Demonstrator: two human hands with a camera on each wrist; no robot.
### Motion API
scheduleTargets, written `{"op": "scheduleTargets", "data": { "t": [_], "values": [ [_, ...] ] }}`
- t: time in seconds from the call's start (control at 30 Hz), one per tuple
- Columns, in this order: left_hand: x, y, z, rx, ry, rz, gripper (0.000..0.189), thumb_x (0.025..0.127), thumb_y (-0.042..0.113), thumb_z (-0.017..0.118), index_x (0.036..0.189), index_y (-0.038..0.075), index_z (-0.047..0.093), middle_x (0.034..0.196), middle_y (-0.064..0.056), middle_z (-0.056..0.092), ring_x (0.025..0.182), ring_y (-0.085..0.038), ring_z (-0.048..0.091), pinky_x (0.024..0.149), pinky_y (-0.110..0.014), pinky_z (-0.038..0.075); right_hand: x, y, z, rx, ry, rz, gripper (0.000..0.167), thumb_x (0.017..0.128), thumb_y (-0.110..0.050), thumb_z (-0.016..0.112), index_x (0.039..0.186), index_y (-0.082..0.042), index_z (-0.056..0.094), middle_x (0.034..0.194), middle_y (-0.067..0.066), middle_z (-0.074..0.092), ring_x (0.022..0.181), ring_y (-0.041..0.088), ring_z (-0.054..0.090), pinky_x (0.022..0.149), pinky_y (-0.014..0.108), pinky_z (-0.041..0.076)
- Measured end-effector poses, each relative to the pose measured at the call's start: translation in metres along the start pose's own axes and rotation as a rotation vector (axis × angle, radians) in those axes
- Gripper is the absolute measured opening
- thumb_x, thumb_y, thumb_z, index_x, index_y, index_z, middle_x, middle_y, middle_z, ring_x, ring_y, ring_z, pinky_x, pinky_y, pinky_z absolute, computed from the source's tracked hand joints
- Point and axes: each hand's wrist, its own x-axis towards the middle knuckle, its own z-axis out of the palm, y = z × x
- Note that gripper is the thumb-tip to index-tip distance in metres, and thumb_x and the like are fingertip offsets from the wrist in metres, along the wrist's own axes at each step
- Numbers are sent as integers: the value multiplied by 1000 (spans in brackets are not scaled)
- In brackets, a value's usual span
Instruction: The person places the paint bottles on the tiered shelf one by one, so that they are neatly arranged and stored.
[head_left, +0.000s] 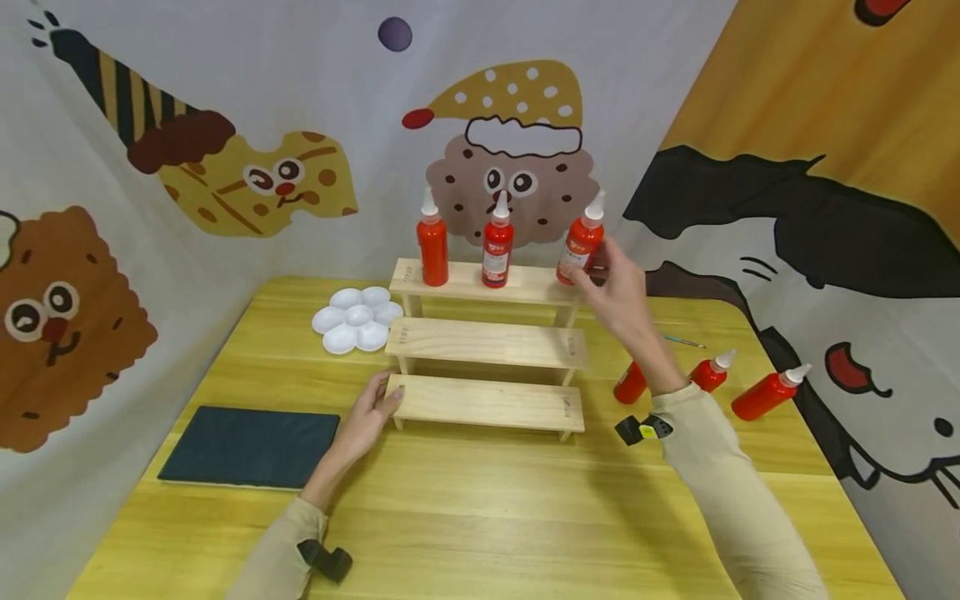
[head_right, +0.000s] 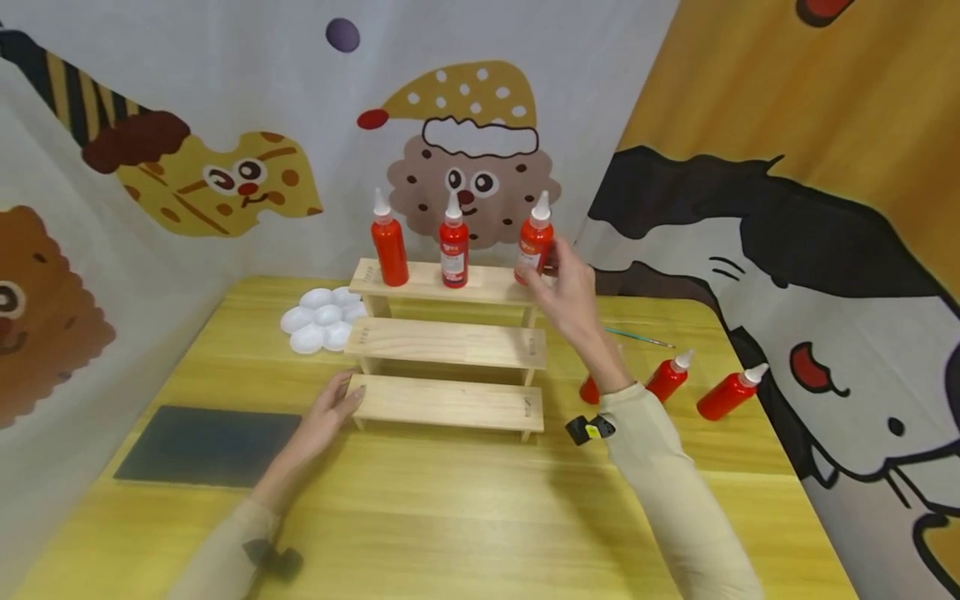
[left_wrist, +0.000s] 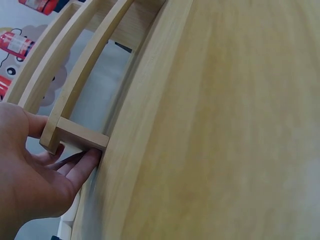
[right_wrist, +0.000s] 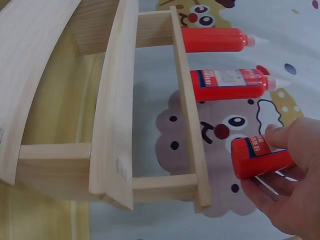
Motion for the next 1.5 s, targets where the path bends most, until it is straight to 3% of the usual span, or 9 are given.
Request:
{"op": "scheduleTargets", "data": {
  "t": [0.13, 0.33, 0.5, 0.73, 0.93, 1.13, 1.5],
  "values": [
    [1, -1, 1, -13, 0, 10, 56, 110, 29, 45, 155, 0, 28, 159, -31, 31, 152, -48, 20, 121, -61, 27, 5, 4, 9, 4, -33, 30, 50, 95, -16, 72, 138, 1, 52, 127, 22, 65, 110, 36, 65, 100, 50, 54],
    [0, 0, 1, -49, -16, 15, 55, 110, 28, 44, 155, 2, 27, 163, -30, 23, 154, -46, 15, 121, -60, 27, 8, 12, 17, 1, -55, 67, 49, 95, -16, 73, 136, 1, 52, 122, 23, 67, 106, 37, 67, 96, 50, 57],
    [1, -1, -1, -48, -23, 16, 55, 111, 28, 44, 155, 1, 26, 164, -30, 19, 154, -46, 12, 122, -60, 25, 7, 16, 24, 4, -64, 48, 50, 95, -17, 73, 136, 2, 51, 123, 24, 66, 108, 38, 67, 94, 49, 58],
    [2, -2, -2, -53, -27, 14, 56, 111, 28, 44, 156, 1, 25, 161, -29, 28, 151, -44, 24, 119, -59, 32, 7, 17, 30, 22, -59, 26, 53, 97, -17, 71, 141, 2, 48, 130, 25, 63, 113, 39, 66, 95, 50, 57],
    [2, -3, -1, -59, -32, 16, 56, 111, 28, 44, 156, 2, 24, 163, -29, 23, 153, -45, 19, 121, -60, 28, 5, 15, 30, 26, -66, 36, 56, 97, -19, 71, 143, 1, 46, 133, 24, 62, 116, 39, 65, 97, 51, 56],
    [4, -3, 0, -43, -36, 16, 56, 111, 29, 44, 156, 3, 24, 165, -29, 19, 154, -45, 13, 122, -59, 25, 0, 15, 19, 16, -31, 16, 57, 94, -21, 75, 140, 1, 49, 134, 22, 62, 121, 37, 63, 103, 51, 53],
    [4, -6, -3, -54, -49, 15, 59, 110, 35, 43, 157, 5, 24, 165, -27, 18, 156, -44, 9, 124, -59, 21, -11, 11, -24, -25, 89, -35, 53, 94, -16, 71, 139, 2, 51, 136, 19, 62, 128, 34, 59, 111, 49, 46]
  ]
}}
